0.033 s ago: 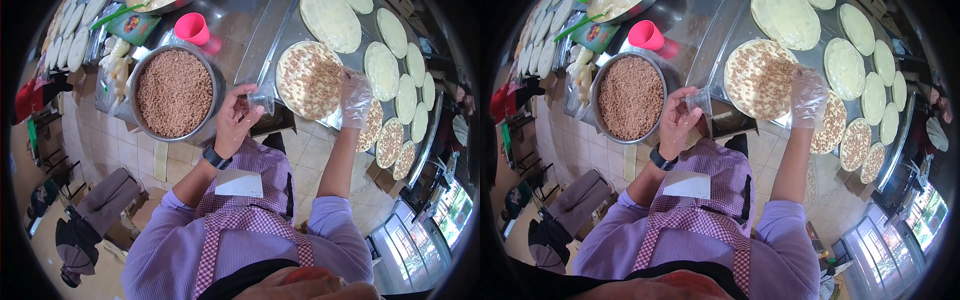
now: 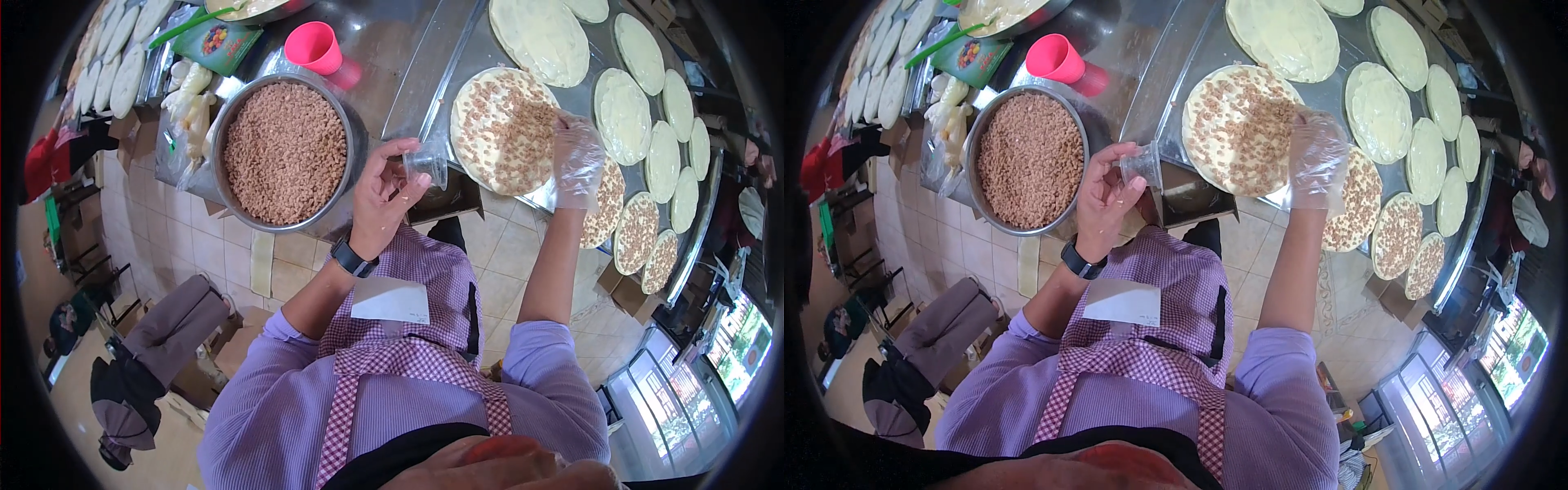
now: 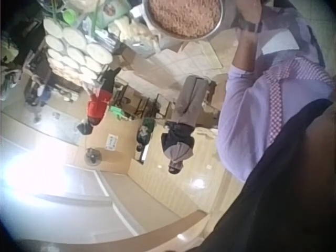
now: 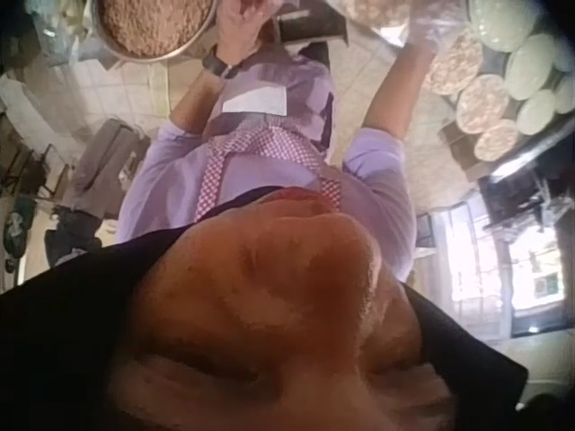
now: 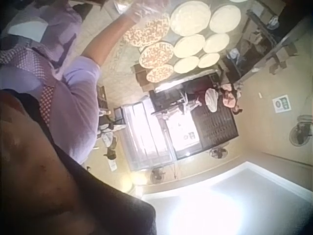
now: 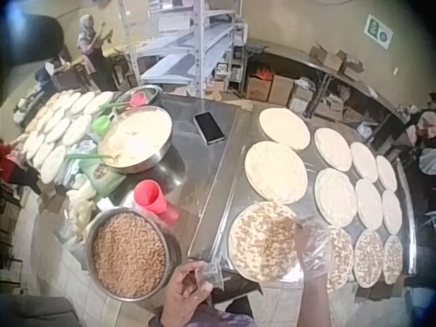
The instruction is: The recorder is spreading minced meat filling onto circles of flatbread dough on a stainless steel prep table.
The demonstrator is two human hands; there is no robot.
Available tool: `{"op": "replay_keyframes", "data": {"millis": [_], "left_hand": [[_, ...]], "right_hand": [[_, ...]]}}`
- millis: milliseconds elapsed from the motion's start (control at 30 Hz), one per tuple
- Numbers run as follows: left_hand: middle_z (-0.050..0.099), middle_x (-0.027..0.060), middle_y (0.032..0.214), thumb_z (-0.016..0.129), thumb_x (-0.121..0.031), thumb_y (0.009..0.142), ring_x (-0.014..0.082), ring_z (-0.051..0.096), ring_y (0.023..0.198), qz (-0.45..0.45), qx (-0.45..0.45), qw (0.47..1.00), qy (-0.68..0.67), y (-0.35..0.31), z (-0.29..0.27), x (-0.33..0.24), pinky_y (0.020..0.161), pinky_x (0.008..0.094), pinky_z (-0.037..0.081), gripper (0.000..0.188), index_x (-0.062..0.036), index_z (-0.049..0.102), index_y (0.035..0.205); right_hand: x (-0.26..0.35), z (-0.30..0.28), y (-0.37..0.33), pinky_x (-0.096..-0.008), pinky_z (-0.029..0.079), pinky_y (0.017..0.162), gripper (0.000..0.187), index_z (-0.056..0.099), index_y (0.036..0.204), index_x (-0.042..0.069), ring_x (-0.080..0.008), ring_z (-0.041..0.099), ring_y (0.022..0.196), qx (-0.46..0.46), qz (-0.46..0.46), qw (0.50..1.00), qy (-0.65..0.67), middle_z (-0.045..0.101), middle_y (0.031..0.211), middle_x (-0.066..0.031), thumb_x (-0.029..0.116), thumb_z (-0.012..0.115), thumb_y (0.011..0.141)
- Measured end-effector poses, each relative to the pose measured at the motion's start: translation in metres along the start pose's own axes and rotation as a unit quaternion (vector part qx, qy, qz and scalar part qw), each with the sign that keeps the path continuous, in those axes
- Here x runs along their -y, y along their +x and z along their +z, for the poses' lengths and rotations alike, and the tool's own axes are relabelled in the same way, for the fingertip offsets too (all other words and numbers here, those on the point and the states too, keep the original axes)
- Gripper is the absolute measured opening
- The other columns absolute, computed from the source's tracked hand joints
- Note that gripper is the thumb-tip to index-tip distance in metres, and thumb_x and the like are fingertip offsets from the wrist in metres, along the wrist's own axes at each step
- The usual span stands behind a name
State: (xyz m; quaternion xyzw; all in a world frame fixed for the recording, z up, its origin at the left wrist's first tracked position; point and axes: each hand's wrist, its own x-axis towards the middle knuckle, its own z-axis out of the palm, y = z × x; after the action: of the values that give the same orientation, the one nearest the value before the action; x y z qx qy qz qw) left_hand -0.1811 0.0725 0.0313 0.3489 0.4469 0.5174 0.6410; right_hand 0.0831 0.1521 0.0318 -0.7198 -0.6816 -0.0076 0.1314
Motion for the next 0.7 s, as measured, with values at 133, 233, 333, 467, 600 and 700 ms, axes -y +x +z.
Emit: {"op": "replay_keyframes", "data": {"millis": [133,233,333,467,600,700], "left_hand": [[0.049,0.0011,0.11,0.062,0.001,0.079,0.0059,0.049,0.086,0.006,0.003,1.0,0.011,0.0,0.001,0.001,0.075,0.0207,0.042,0.041,-0.004,0.046,0.117],[0.049,0.0011,0.11,0.062,0.001,0.079,0.0059,0.049,0.086,0.002,0.008,1.0,0.014,-0.001,0.003,-0.002,0.075,0.0205,0.042,0.041,-0.004,0.046,0.117],[0.049,0.0009,0.109,0.062,0.001,0.079,0.0058,0.049,0.086,-0.003,0.01,1.0,0.013,-0.001,0.003,-0.003,0.074,0.0202,0.042,0.041,-0.0041,0.047,0.117],[0.047,0.0062,0.118,0.059,0.001,0.08,0.0111,0.044,0.109,-0.017,0.024,1.0,0.002,-0.003,0.002,-0.003,0.092,0.0244,0.036,0.042,-0.0028,0.044,0.119],[0.047,0.0061,0.117,0.058,0.001,0.08,0.011,0.044,0.109,-0.028,0.024,0.999,0.014,-0.002,0.001,-0.004,0.091,0.0245,0.037,0.042,-0.003,0.044,0.119],[0.049,0.0016,0.109,0.062,0.001,0.079,0.0043,0.047,0.083,-0.003,0.002,1.0,0.006,-0.001,-0.001,-0.002,0.074,0.0193,0.042,0.042,-0.0035,0.046,0.118]], "right_hand": [[0.003,0.014,-0.004,-0.0343,0.048,0.073,0.016,0.067,0.087,0.008,-0.0255,0.061,0.081,0.014,-0.013,1.0,-0.01,0.064,0.085,-0.0107,0.02,0.056,0.081],[-0.007,0.03,0.004,-0.0357,0.048,0.073,0.017,0.067,0.086,0.009,-0.0264,0.061,0.082,0.003,0.013,1.0,-0.012,0.064,0.087,-0.0107,0.021,0.055,0.082],[-0.002,0.029,0.012,-0.036,0.048,0.073,0.017,0.067,0.084,0.009,-0.0268,0.061,0.081,-0.035,0.018,0.999,0.032,0.064,0.086,-0.0109,0.021,0.056,0.081],[0.004,0.031,0.022,-0.0357,0.048,0.071,0.018,0.067,0.079,0.008,-0.0267,0.061,0.08,-0.024,-0.039,0.998,-0.032,0.064,0.085,-0.0116,0.022,0.056,0.081],[-0.01,0.035,0.032,-0.0361,0.048,0.07,0.017,0.066,0.079,0.007,-0.0269,0.061,0.078,-0.03,-0.032,0.999,-0.007,0.064,0.083,-0.0114,0.021,0.055,0.08],[-0.009,0.034,0.038,-0.0359,0.047,0.073,0.018,0.068,0.087,0.009,-0.0296,0.06,0.082,-0.016,0.022,0.997,0.065,0.064,0.085,-0.013,0.021,0.056,0.08]]}}
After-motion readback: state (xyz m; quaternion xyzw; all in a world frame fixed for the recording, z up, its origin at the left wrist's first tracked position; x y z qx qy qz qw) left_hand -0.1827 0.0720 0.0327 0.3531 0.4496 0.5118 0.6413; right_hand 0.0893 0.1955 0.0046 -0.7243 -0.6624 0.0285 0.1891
